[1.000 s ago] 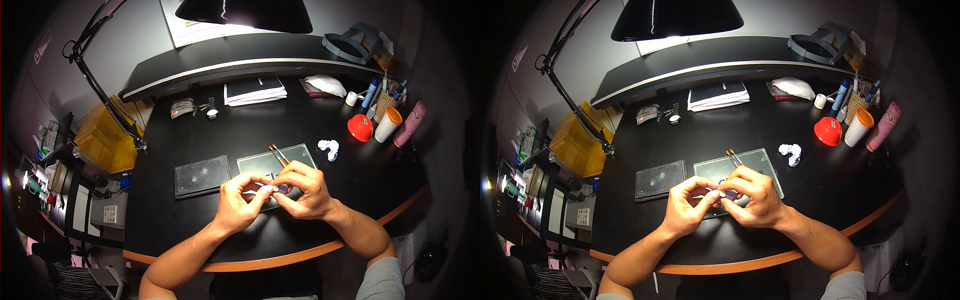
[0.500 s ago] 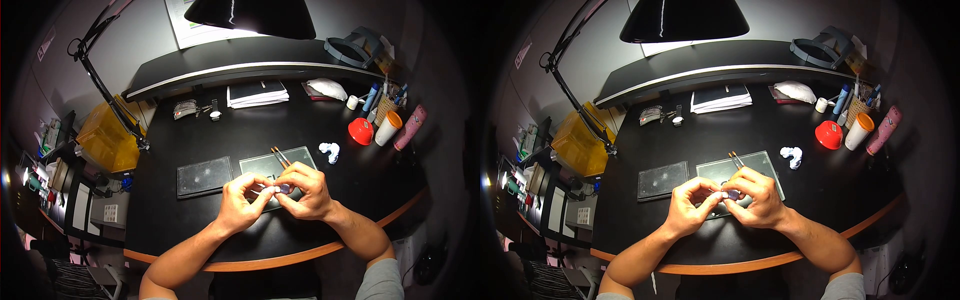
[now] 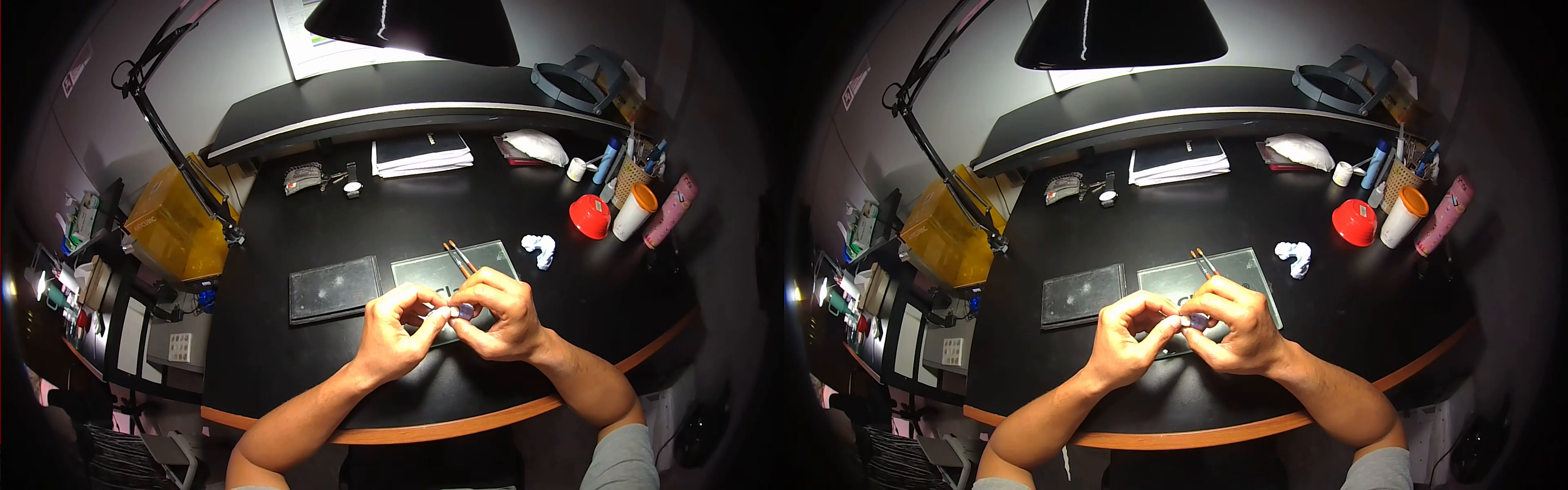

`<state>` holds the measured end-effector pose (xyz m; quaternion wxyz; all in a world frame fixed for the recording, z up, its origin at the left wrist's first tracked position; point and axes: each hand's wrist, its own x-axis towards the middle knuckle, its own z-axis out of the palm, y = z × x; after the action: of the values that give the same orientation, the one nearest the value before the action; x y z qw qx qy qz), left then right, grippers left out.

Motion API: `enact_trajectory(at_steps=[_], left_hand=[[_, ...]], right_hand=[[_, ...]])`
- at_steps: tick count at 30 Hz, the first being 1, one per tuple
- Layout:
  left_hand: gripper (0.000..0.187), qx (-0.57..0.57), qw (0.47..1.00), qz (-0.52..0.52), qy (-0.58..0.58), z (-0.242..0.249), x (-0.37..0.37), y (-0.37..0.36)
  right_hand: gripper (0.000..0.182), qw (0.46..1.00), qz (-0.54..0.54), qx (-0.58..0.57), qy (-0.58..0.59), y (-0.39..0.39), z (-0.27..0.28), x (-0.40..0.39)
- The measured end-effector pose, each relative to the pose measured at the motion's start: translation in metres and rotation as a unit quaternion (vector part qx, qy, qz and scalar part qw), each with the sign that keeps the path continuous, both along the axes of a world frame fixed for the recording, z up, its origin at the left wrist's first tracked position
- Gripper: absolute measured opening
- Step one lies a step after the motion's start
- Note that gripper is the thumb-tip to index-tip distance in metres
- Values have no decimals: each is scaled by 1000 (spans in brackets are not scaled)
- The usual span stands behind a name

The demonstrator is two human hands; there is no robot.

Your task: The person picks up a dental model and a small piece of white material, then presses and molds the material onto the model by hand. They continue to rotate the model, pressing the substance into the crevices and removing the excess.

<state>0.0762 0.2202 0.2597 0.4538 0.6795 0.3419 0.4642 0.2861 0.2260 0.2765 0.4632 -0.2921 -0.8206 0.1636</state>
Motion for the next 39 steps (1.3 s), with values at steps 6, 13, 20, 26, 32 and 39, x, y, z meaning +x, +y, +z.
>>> enact_trajectory(at_steps=[6,13,20,26,32,39], left_hand=[[8,7,1000,2,23,2,-1,0],[9,-12,1000,-7,-20,-3,0,2],[17,-9,1000,-24,-18,-1,-1,2],[16,-34,995,-4,-89,-4,1,3],[19,36,998,28,-51,-6,2,6],[27,215,974,76,6,3,2,3]], right_hand=[[25,1000,10,5,3,3,-4,1],[21,996,4,-76,43,0,-6,-1],[22,993,8,-108,45,-1,-4,1],[20,983,21,-150,108,0,-6,-2],[24,998,10,-42,44,2,-6,0],[27,994,16,-53,96,2,-5,-3]])
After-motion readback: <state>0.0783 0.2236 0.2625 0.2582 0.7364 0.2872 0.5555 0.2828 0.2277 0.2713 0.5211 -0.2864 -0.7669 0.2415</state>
